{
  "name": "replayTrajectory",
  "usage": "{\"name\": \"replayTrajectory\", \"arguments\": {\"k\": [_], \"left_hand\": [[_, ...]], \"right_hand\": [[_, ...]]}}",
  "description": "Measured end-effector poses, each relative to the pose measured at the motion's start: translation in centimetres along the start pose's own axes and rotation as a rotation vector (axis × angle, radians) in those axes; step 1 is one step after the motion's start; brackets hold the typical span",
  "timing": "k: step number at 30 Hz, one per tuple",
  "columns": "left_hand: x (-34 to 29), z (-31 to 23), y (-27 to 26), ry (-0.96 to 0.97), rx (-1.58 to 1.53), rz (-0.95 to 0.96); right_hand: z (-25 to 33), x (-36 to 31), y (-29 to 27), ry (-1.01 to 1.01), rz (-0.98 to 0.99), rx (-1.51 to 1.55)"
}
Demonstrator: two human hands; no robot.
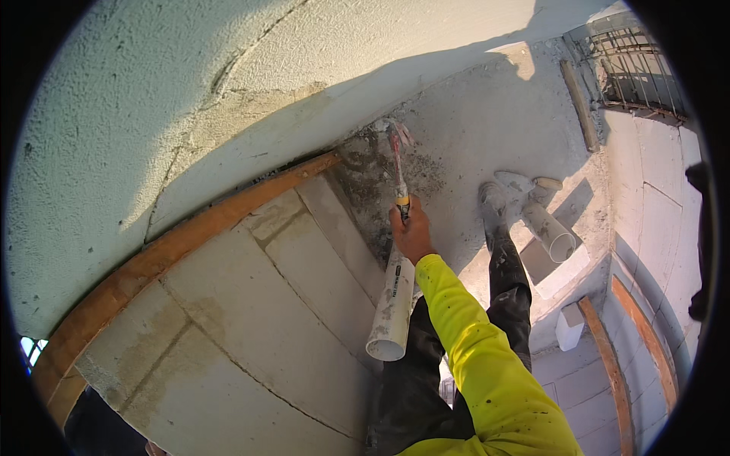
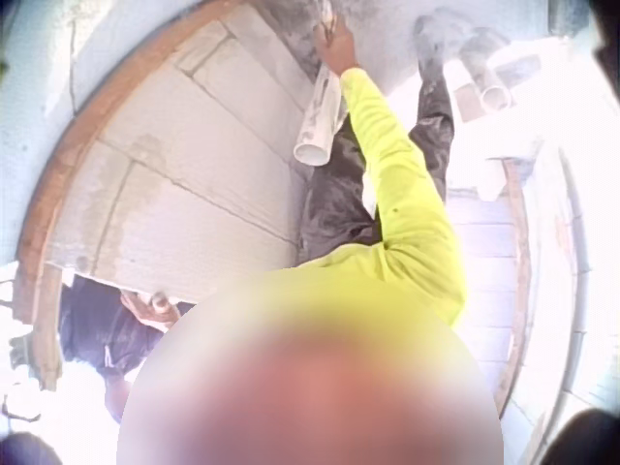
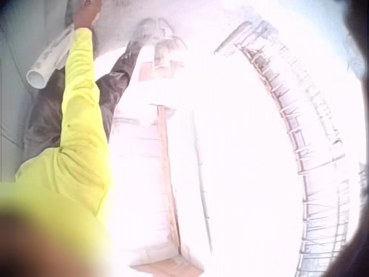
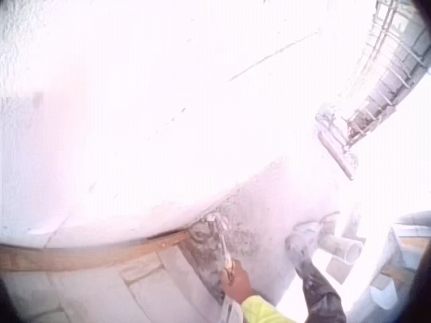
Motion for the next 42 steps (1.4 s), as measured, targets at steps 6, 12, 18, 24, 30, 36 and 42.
{"name": "replayTrajectory", "arguments": {"k": [6, 12, 18, 24, 30, 36, 42], "left_hand": [[1.5, 0.2, 2.8, -0.047, 0.03, 0.076], [2.3, -0.3, 3.7, -0.096, 0.062, 0.126], [2.9, -0.6, 4.3, -0.125, 0.07, 0.149], [3.0, -0.9, 4.1, -0.139, 0.074, 0.141], [3.1, -0.9, 4.2, -0.141, 0.062, 0.159], [2.8, -0.8, 3.9, -0.141, 0.056, 0.14], [2.8, -0.8, 3.8, -0.133, 0.052, 0.153]], "right_hand": [[-10.1, 2.7, 7.6, -0.094, 0.031, 0.233], [-17.3, 5.8, 13.2, -0.072, 0.347, 0.014], [-16.2, 6.0, 9.7, -0.133, -0.024, 0.264], [-18.2, 7.6, 15.3, -0.014, 0.385, -0.12], [-16.7, 6.7, 9.8, 0.062, -0.125, 0.39], [-15.5, 7.8, 13.0, -0.097, 0.114, -0.05], [-16.1, 5.4, 10.6, -0.035, -0.209, 0.295]]}}
Point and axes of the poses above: each hand's wrist, its own x-axis towards the middle knuckle, its own y-axis out of the palm, z = x × y, the point moved 8 cm from there along x, towards the middle knuckle, and after that the axes turned 5 degrees about -y, right-handed, at the moved point
